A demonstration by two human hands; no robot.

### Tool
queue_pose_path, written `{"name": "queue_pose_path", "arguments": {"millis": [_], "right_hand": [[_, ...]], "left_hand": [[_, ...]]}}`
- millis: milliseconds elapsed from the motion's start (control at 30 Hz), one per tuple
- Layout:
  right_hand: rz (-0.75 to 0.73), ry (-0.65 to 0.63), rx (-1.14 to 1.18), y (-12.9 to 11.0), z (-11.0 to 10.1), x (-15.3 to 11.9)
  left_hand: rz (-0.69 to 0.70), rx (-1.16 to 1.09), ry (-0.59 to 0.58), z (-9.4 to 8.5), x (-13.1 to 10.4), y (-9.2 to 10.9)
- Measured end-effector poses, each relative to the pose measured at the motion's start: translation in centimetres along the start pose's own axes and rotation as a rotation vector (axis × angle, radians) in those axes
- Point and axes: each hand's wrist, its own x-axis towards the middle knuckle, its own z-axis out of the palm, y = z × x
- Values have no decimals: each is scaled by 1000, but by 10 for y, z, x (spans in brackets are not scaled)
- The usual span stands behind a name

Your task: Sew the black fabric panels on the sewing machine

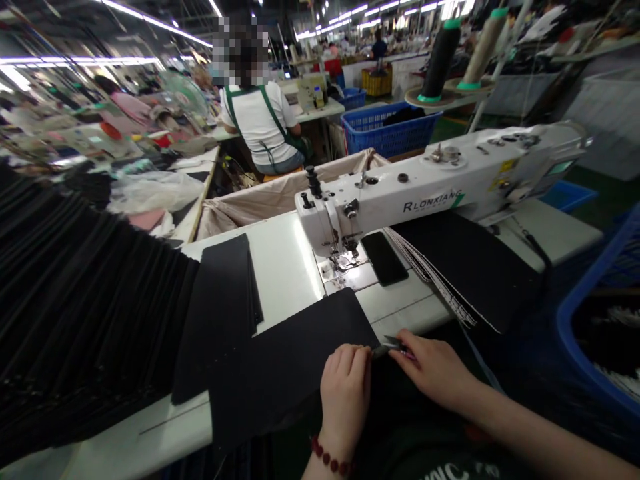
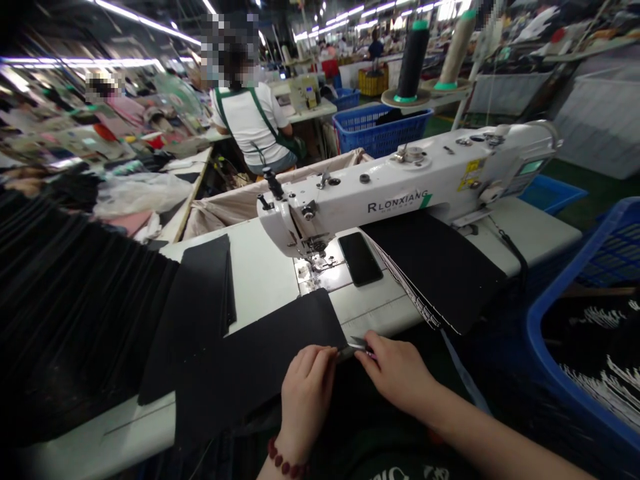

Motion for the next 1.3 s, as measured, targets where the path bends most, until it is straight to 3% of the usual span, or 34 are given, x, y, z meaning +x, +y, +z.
{"name": "queue_pose_path", "arguments": {"millis": [433, 633, 833, 1300], "right_hand": [[-68, -24, -26, -14, 5, -1], [-60, -25, -117, -9, 7, 8], [-82, -32, -62, -6, -2, 2], [-68, -25, -116, -11, 5, 7]], "left_hand": [[-51, -37, 15, -6, 1, 6], [-48, -36, 7, -4, -2, 4], [-68, -95, 12, -7, 0, 4], [-68, -149, -25, -6, -1, 1]]}}
